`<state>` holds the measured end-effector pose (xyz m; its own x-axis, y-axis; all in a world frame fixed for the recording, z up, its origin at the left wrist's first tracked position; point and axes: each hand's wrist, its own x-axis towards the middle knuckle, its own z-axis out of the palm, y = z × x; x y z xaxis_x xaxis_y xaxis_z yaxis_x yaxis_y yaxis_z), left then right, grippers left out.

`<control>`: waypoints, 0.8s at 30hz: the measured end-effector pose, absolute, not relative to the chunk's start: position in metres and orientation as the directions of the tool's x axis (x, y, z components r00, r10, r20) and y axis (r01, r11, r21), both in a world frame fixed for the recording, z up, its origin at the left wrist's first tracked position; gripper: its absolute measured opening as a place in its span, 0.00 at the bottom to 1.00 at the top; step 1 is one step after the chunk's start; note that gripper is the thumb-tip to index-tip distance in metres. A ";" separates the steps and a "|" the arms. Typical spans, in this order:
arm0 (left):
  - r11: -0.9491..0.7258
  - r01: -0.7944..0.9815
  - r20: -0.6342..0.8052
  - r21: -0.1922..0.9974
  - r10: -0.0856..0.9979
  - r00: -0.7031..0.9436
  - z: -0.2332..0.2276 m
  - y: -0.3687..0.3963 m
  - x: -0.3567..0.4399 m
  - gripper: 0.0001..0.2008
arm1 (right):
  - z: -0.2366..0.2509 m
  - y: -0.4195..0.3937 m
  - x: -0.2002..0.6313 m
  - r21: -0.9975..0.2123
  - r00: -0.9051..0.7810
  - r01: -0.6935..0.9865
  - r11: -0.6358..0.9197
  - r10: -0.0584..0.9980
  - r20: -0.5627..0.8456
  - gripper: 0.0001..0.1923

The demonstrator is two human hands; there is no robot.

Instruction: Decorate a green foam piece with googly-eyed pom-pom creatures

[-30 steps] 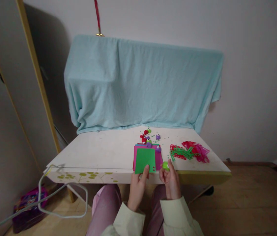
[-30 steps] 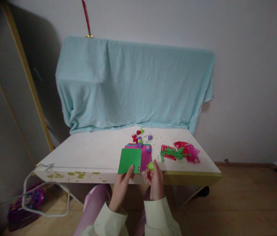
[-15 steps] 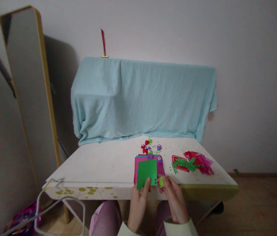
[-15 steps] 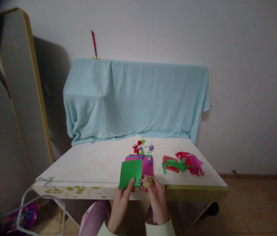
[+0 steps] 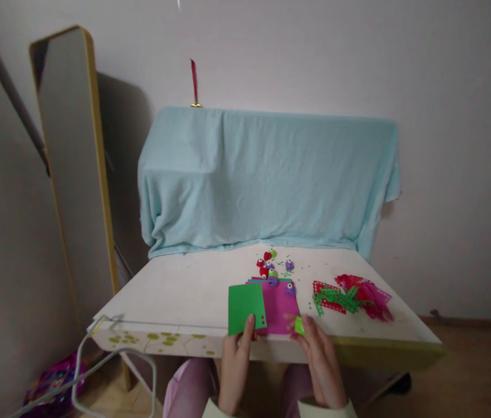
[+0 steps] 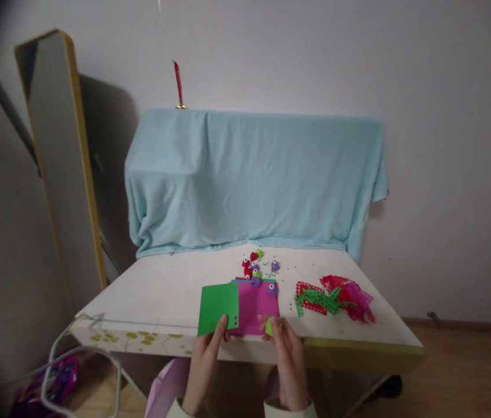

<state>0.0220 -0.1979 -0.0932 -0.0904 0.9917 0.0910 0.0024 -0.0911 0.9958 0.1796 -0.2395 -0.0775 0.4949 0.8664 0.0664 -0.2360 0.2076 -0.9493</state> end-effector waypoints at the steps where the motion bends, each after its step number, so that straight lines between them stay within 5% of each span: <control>1: -0.101 0.004 0.101 0.995 0.990 -0.096 -0.094 -0.198 0.020 0.24 | -0.077 -0.241 0.188 -0.950 0.501 -0.243 0.198 0.864 0.052 0.22; 10: -0.167 -0.076 0.156 0.983 0.978 -0.135 -0.101 -0.192 0.010 0.19 | -0.101 -0.268 0.273 -0.931 0.746 -0.314 0.188 0.655 -0.119 0.24; 16: -0.199 -0.144 0.142 0.969 0.933 -0.332 -0.103 -0.182 -0.004 0.19 | -0.097 -0.294 0.299 -0.914 0.836 -0.298 0.274 0.538 -0.111 0.21; 24: -0.207 -0.290 0.078 0.934 0.913 -0.400 -0.115 -0.171 -0.024 0.17 | -0.101 -0.302 0.299 -0.849 0.774 -0.434 0.302 0.608 -0.179 0.20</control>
